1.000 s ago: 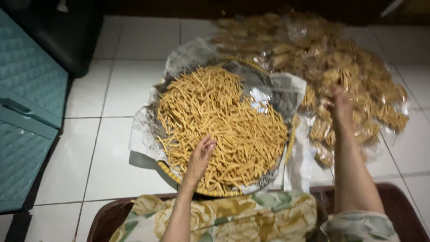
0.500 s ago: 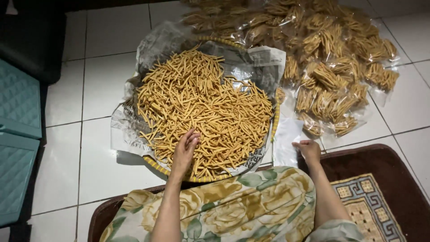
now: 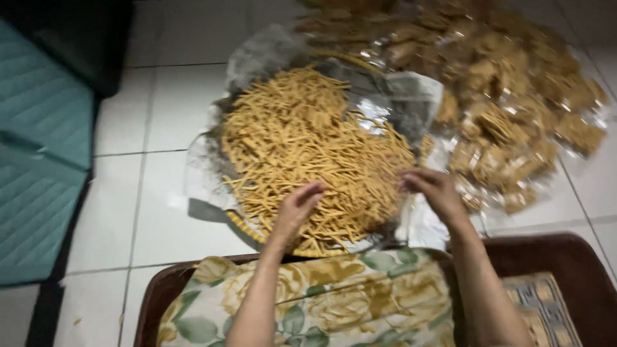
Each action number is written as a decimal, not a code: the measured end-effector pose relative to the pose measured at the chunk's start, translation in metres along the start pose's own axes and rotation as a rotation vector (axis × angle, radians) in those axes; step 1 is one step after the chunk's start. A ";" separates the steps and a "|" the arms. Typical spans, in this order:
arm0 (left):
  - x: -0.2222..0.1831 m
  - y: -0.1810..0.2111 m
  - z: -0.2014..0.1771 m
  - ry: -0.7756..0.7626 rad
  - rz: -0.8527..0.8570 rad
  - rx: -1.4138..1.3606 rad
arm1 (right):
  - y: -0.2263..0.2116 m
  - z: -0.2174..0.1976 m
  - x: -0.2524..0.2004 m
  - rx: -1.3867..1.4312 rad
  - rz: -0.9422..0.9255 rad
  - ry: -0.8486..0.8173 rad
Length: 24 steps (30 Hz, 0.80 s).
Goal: Packaging thin stick-like snacks into small plastic bags
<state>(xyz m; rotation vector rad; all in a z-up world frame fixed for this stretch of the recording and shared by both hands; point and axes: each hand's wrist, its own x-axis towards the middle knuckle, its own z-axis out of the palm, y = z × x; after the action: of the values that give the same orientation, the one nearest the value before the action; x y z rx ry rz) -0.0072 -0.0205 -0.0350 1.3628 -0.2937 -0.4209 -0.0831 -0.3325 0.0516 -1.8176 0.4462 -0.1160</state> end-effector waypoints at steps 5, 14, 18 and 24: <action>0.007 -0.011 -0.008 -0.058 0.140 -0.245 | -0.038 0.091 0.001 0.209 0.021 -0.290; 0.003 0.045 -0.018 0.252 -0.002 -0.264 | -0.055 0.161 -0.009 0.039 -0.027 -0.393; 0.005 0.042 -0.012 0.323 -0.069 -0.044 | -0.040 0.159 -0.007 0.170 -0.154 -0.271; 0.012 -0.031 -0.012 0.198 0.155 0.732 | -0.022 0.156 0.002 -0.048 -0.151 -0.213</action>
<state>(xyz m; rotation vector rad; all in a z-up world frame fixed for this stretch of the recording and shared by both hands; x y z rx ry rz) 0.0050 -0.0200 -0.0681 2.0626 -0.4066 -0.0326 -0.0281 -0.1875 0.0263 -1.8864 0.1625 -0.0157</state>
